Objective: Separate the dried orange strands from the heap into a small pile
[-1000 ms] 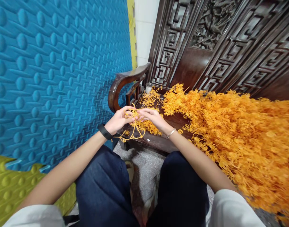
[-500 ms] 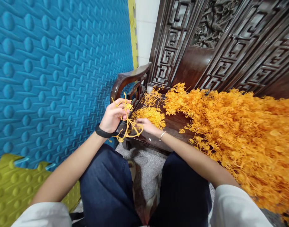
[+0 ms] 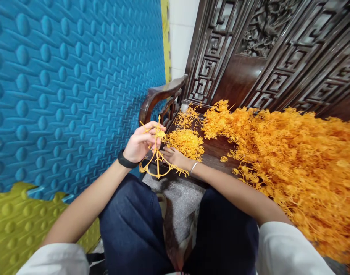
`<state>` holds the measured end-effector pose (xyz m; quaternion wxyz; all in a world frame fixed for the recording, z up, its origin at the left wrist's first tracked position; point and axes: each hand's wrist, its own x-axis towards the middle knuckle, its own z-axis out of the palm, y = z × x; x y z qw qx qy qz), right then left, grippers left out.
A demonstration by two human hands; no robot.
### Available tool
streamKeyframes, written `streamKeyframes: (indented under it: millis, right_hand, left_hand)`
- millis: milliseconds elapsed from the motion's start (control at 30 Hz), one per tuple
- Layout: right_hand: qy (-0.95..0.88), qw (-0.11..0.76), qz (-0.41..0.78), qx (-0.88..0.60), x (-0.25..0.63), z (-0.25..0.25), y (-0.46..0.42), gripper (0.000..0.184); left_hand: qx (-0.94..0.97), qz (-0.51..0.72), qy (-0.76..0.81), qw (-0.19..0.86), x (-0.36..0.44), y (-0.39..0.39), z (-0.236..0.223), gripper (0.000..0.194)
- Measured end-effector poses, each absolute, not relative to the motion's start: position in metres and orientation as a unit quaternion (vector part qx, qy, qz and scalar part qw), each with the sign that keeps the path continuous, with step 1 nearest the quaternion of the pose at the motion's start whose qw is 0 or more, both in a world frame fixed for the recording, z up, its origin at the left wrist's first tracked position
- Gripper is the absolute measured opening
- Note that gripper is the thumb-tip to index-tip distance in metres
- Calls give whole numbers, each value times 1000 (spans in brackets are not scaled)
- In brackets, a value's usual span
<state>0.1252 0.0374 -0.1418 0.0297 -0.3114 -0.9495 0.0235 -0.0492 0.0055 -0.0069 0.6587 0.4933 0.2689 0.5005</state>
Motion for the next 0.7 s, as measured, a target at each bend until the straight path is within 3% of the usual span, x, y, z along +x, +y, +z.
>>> streamKeyframes:
  millis: [300,700]
  right_hand:
    - [-944,45,-16,-328,142,-126,54,29]
    - [-933,81,110,-333,152,-109,59,19]
  left_hand:
    - [537,447,304,648,-47,8,-9,27]
    - [527,496,340,600,-41,12,-15,43]
